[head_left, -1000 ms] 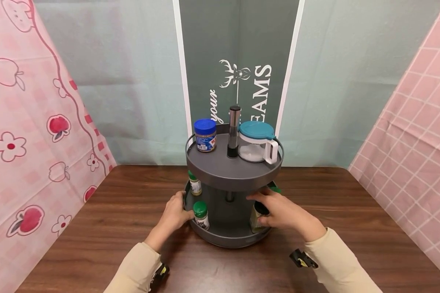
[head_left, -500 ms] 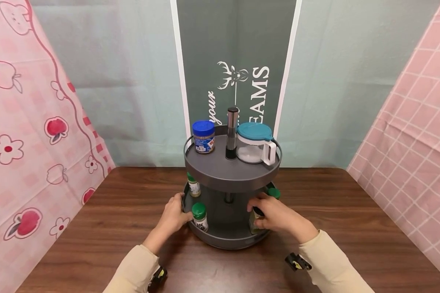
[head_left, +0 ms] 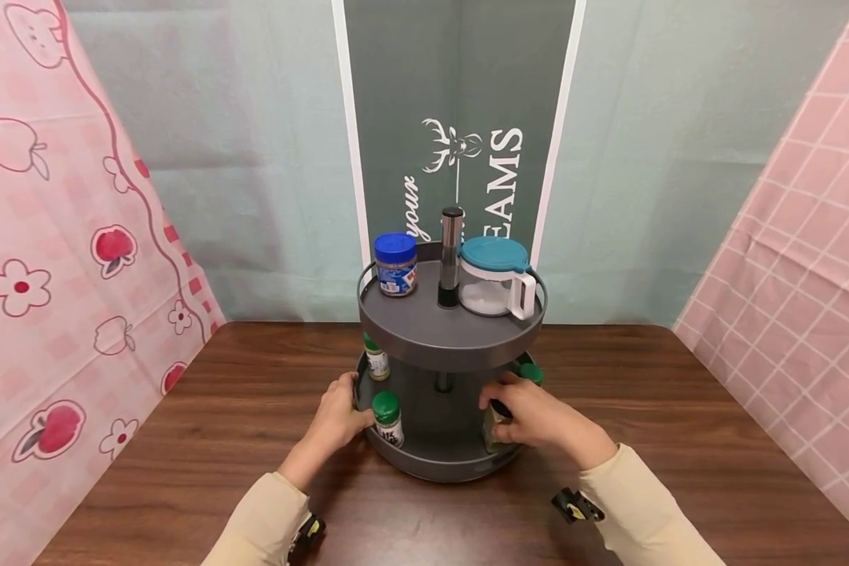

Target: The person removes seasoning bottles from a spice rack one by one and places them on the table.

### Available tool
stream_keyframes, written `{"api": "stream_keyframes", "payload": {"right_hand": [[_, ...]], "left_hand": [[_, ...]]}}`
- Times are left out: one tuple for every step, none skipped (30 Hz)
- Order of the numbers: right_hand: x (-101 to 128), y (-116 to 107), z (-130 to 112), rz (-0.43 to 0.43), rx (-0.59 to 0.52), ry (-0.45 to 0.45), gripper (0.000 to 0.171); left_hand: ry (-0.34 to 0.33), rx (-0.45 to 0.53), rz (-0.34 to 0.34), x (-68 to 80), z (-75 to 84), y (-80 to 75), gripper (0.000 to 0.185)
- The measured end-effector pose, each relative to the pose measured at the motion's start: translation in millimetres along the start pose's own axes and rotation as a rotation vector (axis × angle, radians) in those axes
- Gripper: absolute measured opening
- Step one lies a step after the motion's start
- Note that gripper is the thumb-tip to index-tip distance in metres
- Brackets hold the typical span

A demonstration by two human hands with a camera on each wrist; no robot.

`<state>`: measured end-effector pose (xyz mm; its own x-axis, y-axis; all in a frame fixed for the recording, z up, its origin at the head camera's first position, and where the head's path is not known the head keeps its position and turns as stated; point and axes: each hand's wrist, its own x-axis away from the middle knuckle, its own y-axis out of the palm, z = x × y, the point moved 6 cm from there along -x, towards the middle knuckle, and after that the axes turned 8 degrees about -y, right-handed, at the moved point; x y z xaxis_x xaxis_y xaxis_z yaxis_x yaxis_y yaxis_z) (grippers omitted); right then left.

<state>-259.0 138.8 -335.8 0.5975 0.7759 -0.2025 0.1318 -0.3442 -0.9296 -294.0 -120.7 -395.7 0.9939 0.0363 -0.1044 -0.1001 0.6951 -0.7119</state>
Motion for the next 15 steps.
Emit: {"api": "stream_keyframes", "payload": {"right_hand": [[-0.3, 0.2, -0.3, -0.007, 0.002, -0.004, 0.025], [-0.5, 0.4, -0.5, -0.015, 0.006, -0.005, 0.025], [-0.7, 0.6, -0.6, -0.022, 0.011, -0.007, 0.025], [-1.0, 0.6, -0.9, -0.029, 0.016, -0.01, 0.025], [-1.3, 0.3, -1.7, -0.034, 0.024, -0.018, 0.025], [-1.7, 0.0, -2.4, -0.04, 0.027, -0.022, 0.025], [-2.0, -0.3, -2.9, -0.045, 0.031, -0.024, 0.025], [-2.1, -1.0, -3.6, -0.052, 0.035, -0.024, 0.025], [-2.3, -1.8, -4.2, -0.056, 0.039, -0.026, 0.024], [-2.3, -2.8, -4.7, -0.059, 0.041, -0.024, 0.024], [-2.2, -4.1, -5.0, -0.058, 0.042, -0.021, 0.025], [-2.0, -5.4, -5.2, -0.059, 0.039, -0.013, 0.025], [-1.9, -7.0, -5.6, -0.056, 0.036, -0.009, 0.025], [-1.9, -8.9, -6.2, -0.05, 0.034, -0.008, 0.025], [-1.8, -10.8, -6.7, -0.042, 0.031, -0.009, 0.026]], "left_hand": [[-0.001, 0.002, 0.0, 0.2, -0.3, 0.1, 0.069], [-0.003, 0.002, 0.001, 0.3, -0.6, -0.1, 0.069], [-0.005, 0.002, 0.002, 0.3, -1.1, -0.2, 0.069], [-0.006, 0.001, 0.003, 0.3, -1.4, -0.3, 0.069], [-0.007, 0.002, 0.004, 0.1, -1.8, -0.1, 0.069], [-0.007, 0.002, 0.004, -0.2, -2.0, 0.1, 0.069], [-0.005, 0.003, 0.005, -0.4, -2.0, 0.4, 0.069], [-0.004, 0.003, 0.006, -0.6, -1.9, 0.4, 0.07], [-0.002, 0.002, 0.006, -0.7, -1.8, 0.5, 0.07], [-0.001, 0.003, 0.004, -0.8, -1.6, 0.8, 0.07], [-0.003, 0.006, 0.002, -0.9, -1.6, 1.1, 0.07], [-0.004, 0.008, -0.002, -0.9, -1.5, 1.4, 0.071], [-0.007, 0.011, -0.006, -1.0, -1.6, 1.5, 0.071], [-0.01, 0.011, -0.01, -1.2, -1.7, 1.5, 0.071], [-0.012, 0.013, -0.013, -1.4, -1.7, 1.7, 0.071]]}}
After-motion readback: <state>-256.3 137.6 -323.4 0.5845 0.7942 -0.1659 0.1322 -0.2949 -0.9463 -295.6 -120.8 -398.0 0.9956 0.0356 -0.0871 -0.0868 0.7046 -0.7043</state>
